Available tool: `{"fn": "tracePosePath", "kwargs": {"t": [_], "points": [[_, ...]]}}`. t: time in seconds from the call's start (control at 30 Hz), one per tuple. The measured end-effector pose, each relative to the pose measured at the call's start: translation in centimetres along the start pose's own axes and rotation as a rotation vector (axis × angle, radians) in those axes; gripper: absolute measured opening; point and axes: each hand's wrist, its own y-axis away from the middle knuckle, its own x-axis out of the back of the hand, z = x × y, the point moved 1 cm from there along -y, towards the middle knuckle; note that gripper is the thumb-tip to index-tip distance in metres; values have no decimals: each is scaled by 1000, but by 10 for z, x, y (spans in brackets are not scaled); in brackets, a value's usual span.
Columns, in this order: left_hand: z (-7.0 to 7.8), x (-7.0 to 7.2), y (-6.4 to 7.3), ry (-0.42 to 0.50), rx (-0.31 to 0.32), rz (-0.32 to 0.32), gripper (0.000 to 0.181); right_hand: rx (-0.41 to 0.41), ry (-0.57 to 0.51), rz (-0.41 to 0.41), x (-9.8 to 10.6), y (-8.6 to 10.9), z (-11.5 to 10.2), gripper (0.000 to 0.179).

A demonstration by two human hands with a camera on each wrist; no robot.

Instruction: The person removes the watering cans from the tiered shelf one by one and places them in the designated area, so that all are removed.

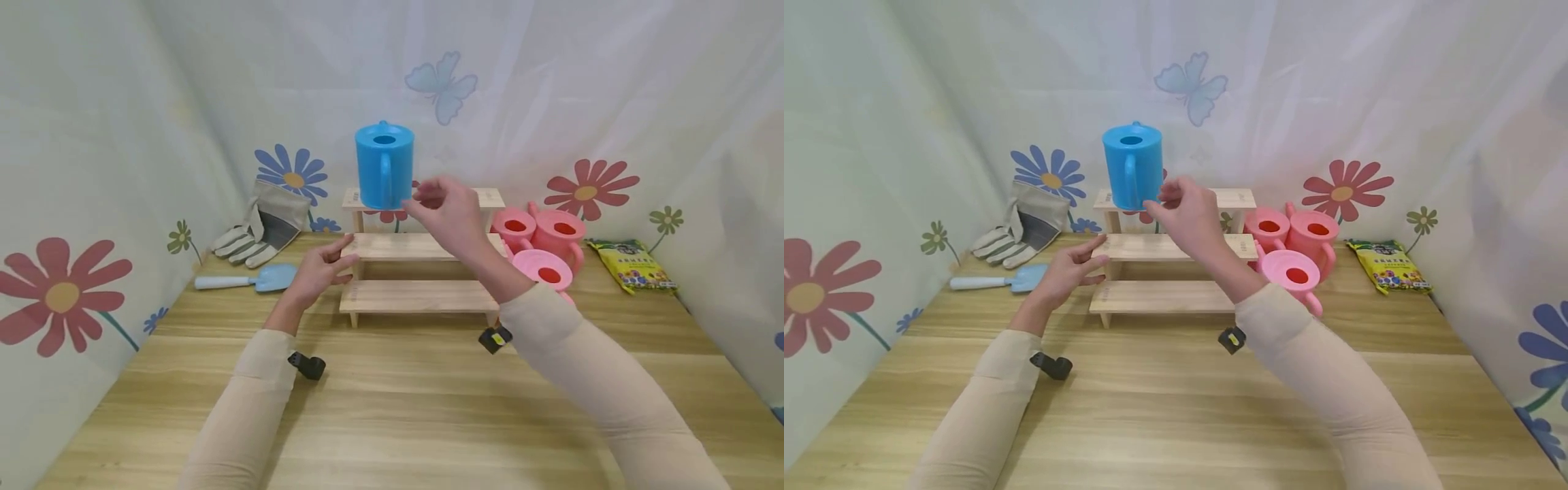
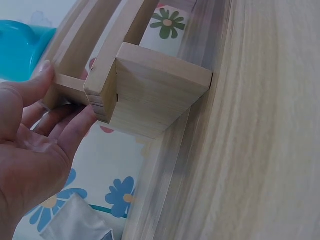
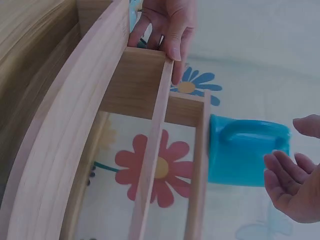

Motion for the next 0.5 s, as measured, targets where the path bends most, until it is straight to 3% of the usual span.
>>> {"fn": "tracePosePath", "kwargs": {"t": [0.27, 0.5], "points": [[-2, 1, 0, 6, -2, -7, 62, -103, -150, 76, -42, -35, -2, 50], [-2, 1, 0, 7, -1, -2, 61, -147, -220, 126, -58, -53, -1, 48]]}}
